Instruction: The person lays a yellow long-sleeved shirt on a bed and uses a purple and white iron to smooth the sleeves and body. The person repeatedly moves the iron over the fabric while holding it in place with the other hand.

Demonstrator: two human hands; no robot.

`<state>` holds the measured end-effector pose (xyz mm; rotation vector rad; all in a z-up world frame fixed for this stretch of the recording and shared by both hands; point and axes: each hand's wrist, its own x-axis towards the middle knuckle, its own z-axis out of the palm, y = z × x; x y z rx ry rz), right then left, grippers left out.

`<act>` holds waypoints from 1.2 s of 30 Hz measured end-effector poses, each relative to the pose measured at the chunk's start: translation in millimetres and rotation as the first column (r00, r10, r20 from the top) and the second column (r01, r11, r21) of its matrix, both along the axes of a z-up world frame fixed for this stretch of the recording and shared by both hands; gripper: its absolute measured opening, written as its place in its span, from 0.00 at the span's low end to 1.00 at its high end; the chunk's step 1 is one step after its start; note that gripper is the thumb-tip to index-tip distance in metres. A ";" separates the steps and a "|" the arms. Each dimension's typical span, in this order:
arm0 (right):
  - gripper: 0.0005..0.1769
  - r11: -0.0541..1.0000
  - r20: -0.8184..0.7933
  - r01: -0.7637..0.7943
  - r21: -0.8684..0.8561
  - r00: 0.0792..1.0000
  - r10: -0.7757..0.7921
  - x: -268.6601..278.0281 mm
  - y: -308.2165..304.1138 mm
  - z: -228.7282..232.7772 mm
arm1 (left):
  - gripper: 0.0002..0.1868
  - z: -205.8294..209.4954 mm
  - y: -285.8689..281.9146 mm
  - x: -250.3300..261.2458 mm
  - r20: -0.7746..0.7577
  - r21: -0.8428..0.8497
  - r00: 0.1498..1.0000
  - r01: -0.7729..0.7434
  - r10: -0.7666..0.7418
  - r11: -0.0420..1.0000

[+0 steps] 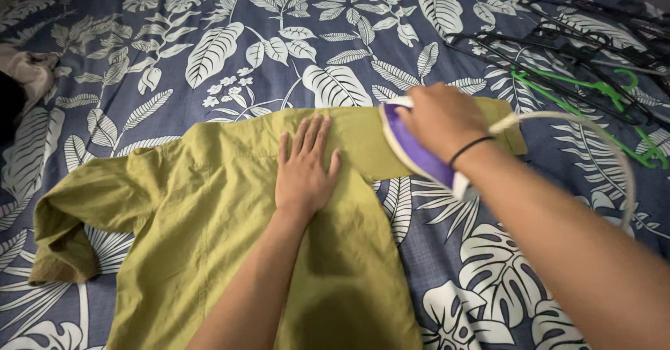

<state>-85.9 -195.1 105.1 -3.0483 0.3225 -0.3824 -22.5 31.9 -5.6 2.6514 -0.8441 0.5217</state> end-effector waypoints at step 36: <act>0.24 0.985 -0.088 0.132 -0.109 0.986 -0.142 -28.2 -147.4 -21.2 | 0.38 -2.0 -60.5 -31.8 -0.098 -0.151 0.974 0.187 -0.203 0.971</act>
